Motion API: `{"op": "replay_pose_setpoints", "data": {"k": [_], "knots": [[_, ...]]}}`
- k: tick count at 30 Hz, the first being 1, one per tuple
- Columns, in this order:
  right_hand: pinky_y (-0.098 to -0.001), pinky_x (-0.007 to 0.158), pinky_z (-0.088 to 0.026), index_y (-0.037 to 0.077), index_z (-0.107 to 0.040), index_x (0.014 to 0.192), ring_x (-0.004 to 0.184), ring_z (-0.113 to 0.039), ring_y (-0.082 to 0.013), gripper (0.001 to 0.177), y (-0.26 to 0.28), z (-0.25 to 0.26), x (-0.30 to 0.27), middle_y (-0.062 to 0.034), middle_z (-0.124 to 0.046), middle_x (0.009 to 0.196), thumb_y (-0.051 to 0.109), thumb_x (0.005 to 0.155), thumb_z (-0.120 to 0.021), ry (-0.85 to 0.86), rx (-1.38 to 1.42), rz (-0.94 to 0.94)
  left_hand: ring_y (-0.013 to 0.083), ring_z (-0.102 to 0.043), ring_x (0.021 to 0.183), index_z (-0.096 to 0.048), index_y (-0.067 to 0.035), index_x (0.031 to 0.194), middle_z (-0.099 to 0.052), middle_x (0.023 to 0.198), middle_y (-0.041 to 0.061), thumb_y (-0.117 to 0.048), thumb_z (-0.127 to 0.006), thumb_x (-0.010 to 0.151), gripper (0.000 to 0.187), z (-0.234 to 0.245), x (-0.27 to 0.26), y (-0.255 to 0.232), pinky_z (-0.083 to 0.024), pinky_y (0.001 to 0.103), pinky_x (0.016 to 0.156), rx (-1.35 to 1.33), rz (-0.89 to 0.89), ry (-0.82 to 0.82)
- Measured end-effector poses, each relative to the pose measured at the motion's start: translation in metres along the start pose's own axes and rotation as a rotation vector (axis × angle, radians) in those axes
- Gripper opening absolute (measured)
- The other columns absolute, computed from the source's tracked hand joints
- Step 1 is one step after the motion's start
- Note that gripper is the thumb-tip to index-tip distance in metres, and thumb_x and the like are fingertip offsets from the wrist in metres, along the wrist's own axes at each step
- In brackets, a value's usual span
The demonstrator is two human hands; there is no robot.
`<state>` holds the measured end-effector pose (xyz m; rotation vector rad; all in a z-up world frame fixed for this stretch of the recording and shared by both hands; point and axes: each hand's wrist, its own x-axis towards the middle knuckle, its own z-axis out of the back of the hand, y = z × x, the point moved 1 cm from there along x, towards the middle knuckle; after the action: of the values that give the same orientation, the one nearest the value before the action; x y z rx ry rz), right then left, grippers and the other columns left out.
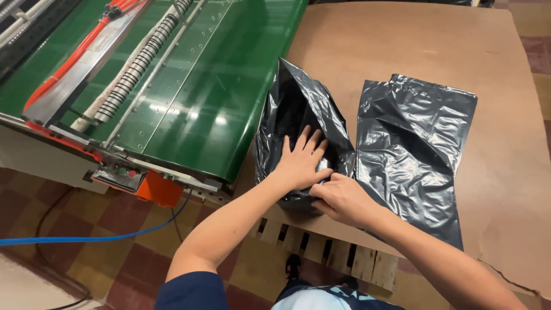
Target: Operating a bag-making machine, collecting finished plastic bags from a conveyor, folding them, and packing them into a larger shipping bag.
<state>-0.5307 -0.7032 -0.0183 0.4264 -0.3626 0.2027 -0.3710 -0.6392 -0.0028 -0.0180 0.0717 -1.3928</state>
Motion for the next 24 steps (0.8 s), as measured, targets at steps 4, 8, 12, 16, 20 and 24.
{"op": "replay_pose_setpoints", "data": {"k": [4, 8, 12, 16, 20, 24], "knots": [[-0.0323, 0.07, -0.047, 0.018, -0.056, 0.098, 0.065, -0.069, -0.0191, 0.017, 0.007, 0.012, 0.013, 0.0022, -0.064, 0.061, 0.018, 0.087, -0.069, 0.039, 0.006, 0.002, 0.0378, -0.002, 0.154, -0.028, -0.012, 0.156, -0.017, 0.164, 0.017, -0.06, -0.04, 0.097, 0.076, -0.012, 0.008, 0.008, -0.013, 0.076, 0.113, -0.094, 0.032, 0.171], [-0.0353, 0.083, -0.052, 0.018, -0.063, 0.104, 0.098, -0.072, -0.021, 0.021, 0.004, 0.031, 0.029, -0.0037, -0.073, 0.07, 0.026, 0.086, -0.071, 0.168, 0.038, -0.125, 0.0365, -0.001, 0.154, -0.027, -0.013, 0.156, -0.017, 0.165, 0.016, -0.065, -0.032, 0.097, 0.079, -0.035, 0.019, 0.014, -0.011, 0.073, 0.116, -0.08, 0.009, 0.18], [-0.0509, 0.069, -0.054, 0.021, -0.066, 0.089, 0.077, -0.07, -0.0372, 0.026, -0.028, 0.047, 0.05, -0.009, -0.074, 0.068, 0.047, 0.084, -0.068, 0.202, 0.02, -0.375, 0.0357, -0.001, 0.155, -0.025, -0.015, 0.155, -0.015, 0.165, 0.014, -0.052, -0.038, 0.098, 0.07, -0.047, 0.014, 0.018, -0.018, 0.07, 0.116, -0.063, -0.013, 0.132], [-0.0426, 0.071, -0.053, 0.027, -0.063, 0.094, 0.085, -0.068, -0.0267, 0.022, -0.068, 0.041, 0.074, 0.0015, -0.069, 0.082, 0.044, 0.082, -0.07, 0.011, -0.266, -0.359, 0.0418, -0.019, 0.149, -0.038, -0.007, 0.149, -0.034, 0.154, 0.02, -0.041, -0.049, 0.094, 0.066, -0.053, -0.022, 0.014, -0.026, 0.069, 0.109, 0.094, -0.064, -0.133], [-0.0427, 0.095, -0.041, 0.021, -0.056, 0.131, 0.12, -0.051, -0.0274, 0.078, -0.081, 0.04, 0.101, -0.0034, -0.056, 0.128, 0.048, 0.062, -0.083, -0.236, -0.786, -0.267, 0.0501, -0.022, 0.146, -0.034, 0.003, 0.149, -0.035, 0.152, 0.03, -0.024, -0.045, 0.095, 0.062, -0.045, -0.049, 0.018, -0.022, 0.071, 0.109, 0.105, -0.149, -0.204], [-0.0537, 0.11, -0.027, 0.004, -0.043, 0.148, 0.135, -0.036, -0.0407, 0.108, -0.101, 0.045, 0.127, -0.0198, -0.044, 0.143, 0.042, 0.059, -0.091, -0.301, -0.707, -0.519, 0.0478, -0.013, 0.148, -0.03, 0.003, 0.151, -0.023, 0.157, 0.027, -0.014, -0.049, 0.09, 0.066, -0.009, -0.017, 0.012, -0.019, 0.066, 0.112, 0.131, -0.05, 0.234]]}}
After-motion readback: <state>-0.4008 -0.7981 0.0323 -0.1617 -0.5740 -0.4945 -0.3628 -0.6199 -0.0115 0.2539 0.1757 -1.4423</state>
